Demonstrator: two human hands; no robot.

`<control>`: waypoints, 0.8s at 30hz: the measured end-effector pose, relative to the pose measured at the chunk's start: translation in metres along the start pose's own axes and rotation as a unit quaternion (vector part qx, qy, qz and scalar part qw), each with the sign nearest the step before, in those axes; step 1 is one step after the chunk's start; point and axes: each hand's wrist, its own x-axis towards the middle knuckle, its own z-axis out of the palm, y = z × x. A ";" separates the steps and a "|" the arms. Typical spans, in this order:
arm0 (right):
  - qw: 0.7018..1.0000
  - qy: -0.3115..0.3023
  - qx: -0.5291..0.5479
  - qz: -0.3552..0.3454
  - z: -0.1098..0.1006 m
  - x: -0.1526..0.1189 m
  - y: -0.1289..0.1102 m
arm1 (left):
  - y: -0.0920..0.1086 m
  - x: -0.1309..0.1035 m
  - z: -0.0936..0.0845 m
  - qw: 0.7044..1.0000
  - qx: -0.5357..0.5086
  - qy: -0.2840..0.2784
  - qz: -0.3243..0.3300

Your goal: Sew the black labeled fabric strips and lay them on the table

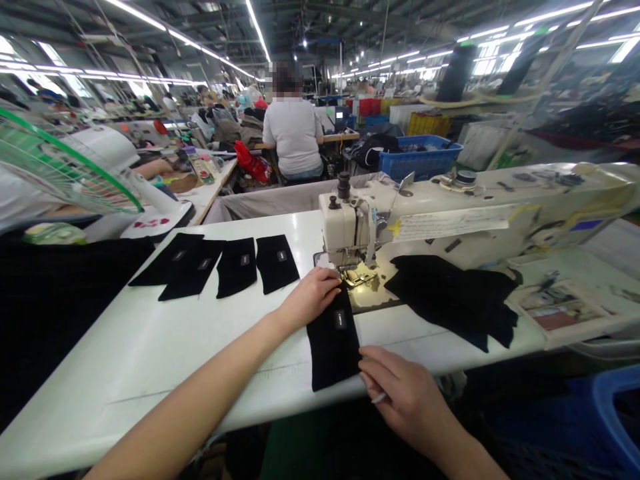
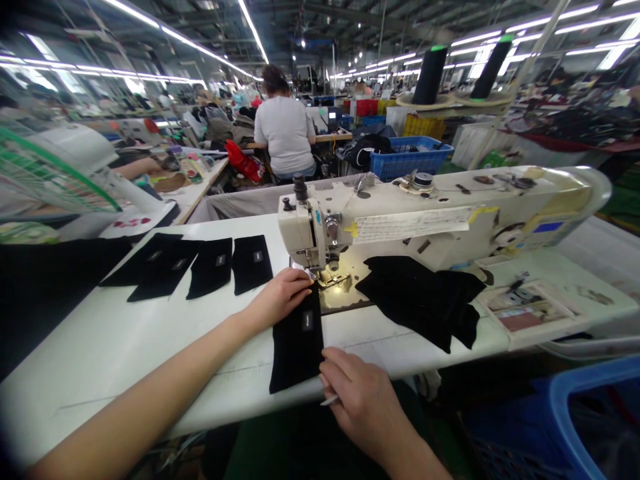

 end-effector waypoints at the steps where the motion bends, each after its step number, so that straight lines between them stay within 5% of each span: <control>1: 1.000 0.002 0.000 0.002 0.001 -0.001 0.000 | 0.000 0.000 0.000 1.000 -0.004 0.002 0.000; 24: 1.000 -0.004 -0.012 -0.002 0.007 0.002 0.001 | -0.004 0.002 -0.004 0.999 0.037 -0.013 0.008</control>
